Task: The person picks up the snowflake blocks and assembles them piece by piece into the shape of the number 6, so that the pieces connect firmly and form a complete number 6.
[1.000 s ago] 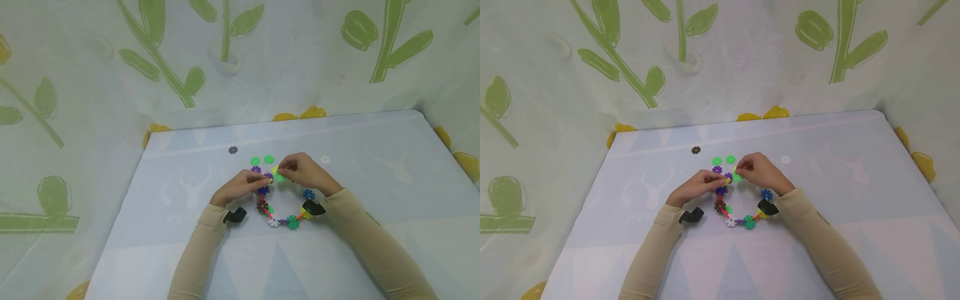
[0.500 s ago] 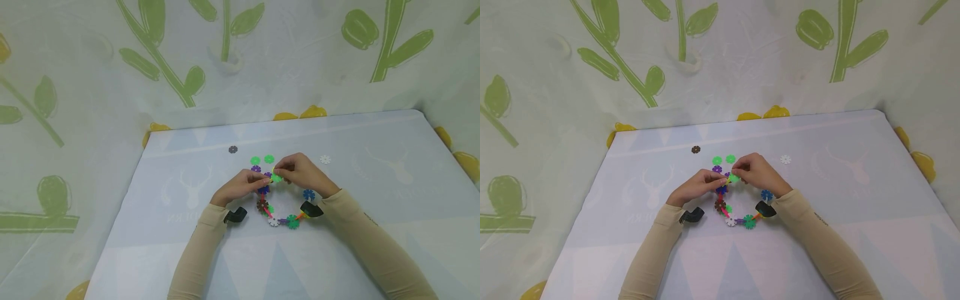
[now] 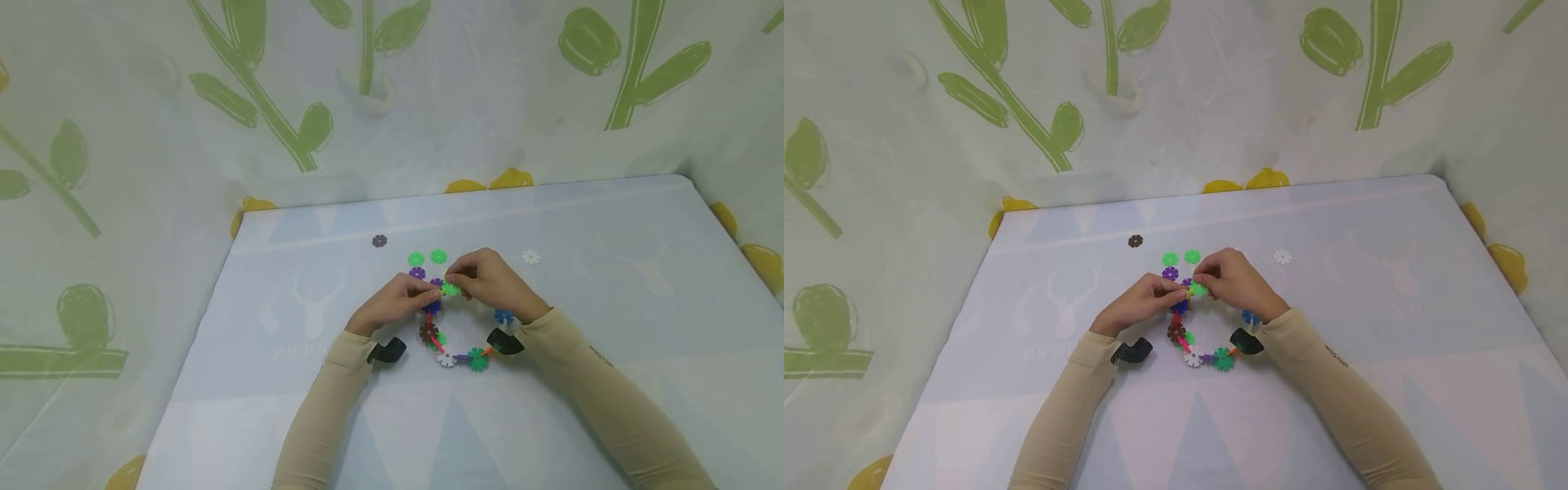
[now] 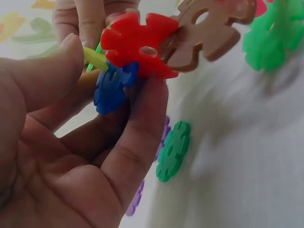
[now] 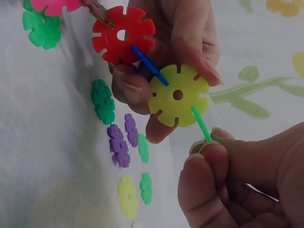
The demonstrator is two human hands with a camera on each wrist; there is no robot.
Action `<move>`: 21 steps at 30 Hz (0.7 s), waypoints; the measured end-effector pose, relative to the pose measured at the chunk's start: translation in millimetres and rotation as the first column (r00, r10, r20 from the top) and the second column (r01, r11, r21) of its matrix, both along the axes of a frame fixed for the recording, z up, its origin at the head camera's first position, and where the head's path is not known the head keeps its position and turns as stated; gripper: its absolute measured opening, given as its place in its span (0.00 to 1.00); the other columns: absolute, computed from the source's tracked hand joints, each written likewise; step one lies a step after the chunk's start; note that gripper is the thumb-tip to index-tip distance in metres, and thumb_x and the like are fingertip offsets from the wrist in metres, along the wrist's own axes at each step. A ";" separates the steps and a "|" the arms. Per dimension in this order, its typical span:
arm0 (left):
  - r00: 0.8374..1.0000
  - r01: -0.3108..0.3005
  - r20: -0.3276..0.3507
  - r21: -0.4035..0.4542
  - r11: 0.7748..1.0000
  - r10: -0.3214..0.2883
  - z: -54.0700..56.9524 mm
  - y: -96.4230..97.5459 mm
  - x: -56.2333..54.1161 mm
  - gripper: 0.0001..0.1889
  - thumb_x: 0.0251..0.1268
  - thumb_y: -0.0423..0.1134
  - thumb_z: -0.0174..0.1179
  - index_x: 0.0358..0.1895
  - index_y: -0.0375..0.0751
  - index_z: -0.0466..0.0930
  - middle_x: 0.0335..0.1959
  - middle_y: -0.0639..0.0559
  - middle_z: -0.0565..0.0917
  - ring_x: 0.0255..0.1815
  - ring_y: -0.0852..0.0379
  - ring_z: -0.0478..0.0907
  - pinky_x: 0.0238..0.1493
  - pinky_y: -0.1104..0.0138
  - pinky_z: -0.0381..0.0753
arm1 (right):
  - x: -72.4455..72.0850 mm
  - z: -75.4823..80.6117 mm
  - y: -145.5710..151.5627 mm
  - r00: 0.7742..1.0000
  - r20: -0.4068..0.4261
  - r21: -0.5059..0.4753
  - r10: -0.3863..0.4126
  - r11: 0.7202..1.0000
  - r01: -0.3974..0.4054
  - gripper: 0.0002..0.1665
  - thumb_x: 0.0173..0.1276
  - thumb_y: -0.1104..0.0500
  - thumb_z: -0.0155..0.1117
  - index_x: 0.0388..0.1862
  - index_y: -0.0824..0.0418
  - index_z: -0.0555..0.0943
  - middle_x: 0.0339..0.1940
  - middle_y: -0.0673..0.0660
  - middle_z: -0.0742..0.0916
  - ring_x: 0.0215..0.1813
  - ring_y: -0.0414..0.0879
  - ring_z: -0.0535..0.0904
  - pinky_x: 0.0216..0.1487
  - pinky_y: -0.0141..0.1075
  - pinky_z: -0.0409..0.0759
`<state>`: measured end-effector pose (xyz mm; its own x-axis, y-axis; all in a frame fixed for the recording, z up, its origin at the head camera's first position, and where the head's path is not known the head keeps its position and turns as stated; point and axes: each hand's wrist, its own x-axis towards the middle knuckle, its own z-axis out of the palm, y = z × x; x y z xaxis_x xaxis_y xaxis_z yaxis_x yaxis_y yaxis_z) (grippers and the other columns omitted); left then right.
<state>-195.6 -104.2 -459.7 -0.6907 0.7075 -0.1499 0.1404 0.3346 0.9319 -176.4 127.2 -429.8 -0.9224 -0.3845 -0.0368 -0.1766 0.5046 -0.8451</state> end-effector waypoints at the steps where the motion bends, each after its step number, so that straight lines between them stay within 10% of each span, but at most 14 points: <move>1: 1.000 -0.003 0.003 0.004 1.000 0.003 0.1 1.1 0.4 0.15 0.80 0.38 0.55 0.47 0.30 0.88 0.33 0.54 0.84 0.35 0.61 0.73 0.42 0.70 0.75 | 0.3 0.3 0.0 1.000 -0.006 0.002 -0.001 1.000 0.001 0.09 0.76 0.63 0.64 0.43 0.67 0.89 0.29 0.62 0.89 0.24 0.44 0.78 0.27 0.34 0.77; 12: 1.000 -0.001 -0.015 -0.014 1.000 0.001 -1.1 1.3 0.9 0.14 0.80 0.36 0.56 0.39 0.30 0.89 0.27 0.56 0.80 0.31 0.62 0.71 0.36 0.72 0.71 | 3.0 1.7 -7.3 0.999 -0.043 0.008 0.018 1.000 -0.018 0.09 0.75 0.64 0.65 0.41 0.67 0.90 0.26 0.61 0.88 0.23 0.42 0.76 0.25 0.32 0.74; 21: 0.999 0.017 0.029 -0.065 0.998 -0.015 3.9 -4.1 -1.4 0.15 0.80 0.43 0.56 0.54 0.38 0.87 0.39 0.51 0.86 0.40 0.59 0.77 0.47 0.69 0.78 | -0.6 2.5 2.9 0.997 0.030 -0.045 0.073 0.996 -0.072 0.09 0.76 0.63 0.64 0.45 0.64 0.89 0.33 0.59 0.90 0.29 0.45 0.83 0.35 0.38 0.84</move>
